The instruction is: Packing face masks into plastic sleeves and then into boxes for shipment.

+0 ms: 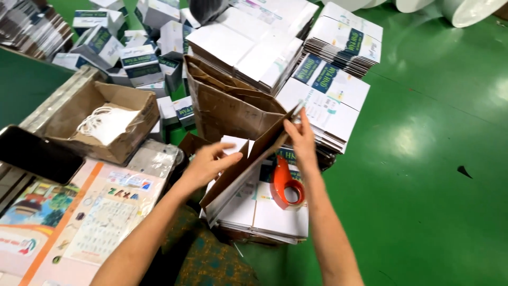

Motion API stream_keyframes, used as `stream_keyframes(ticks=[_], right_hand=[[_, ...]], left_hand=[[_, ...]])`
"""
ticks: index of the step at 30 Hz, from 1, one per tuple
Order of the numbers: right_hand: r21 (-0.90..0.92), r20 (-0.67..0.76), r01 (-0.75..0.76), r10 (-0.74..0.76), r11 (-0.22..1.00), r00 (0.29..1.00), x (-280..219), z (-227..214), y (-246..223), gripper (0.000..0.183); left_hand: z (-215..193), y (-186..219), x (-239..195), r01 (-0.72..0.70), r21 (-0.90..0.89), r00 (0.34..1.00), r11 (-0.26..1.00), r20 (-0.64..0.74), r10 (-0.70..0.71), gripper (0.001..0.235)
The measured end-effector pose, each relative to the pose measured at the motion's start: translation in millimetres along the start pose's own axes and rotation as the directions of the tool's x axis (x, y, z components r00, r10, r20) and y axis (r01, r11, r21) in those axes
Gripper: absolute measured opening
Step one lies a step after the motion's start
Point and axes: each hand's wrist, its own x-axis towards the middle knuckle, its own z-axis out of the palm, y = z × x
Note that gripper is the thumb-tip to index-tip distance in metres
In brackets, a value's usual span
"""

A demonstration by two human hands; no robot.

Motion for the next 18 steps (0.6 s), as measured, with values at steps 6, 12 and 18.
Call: stream_keyframes(ticks=[6, 12, 18], right_hand=[[-0.49, 0.401, 0.238, -0.026, 0.839, 0.916, -53, -46, -96, 0.084], [-0.82, 0.564, 0.504, 0.239, 0.272, 0.79, -98, 6, -138, 0.093], [-0.646, 0.763, 0.695, 0.291, 0.315, 0.577, -40, 20, -42, 0.087]], left_hand=[[-27, 18, 11, -0.522, 0.489, 0.589, 0.698, -0.385, 0.71, 0.011], [-4, 14, 47, -0.498, 0.573, 0.743, 0.651, -0.104, 0.661, 0.029], [-2, 5, 72, -0.35, 0.553, 0.906, 0.757, 0.407, 0.122, 0.086]])
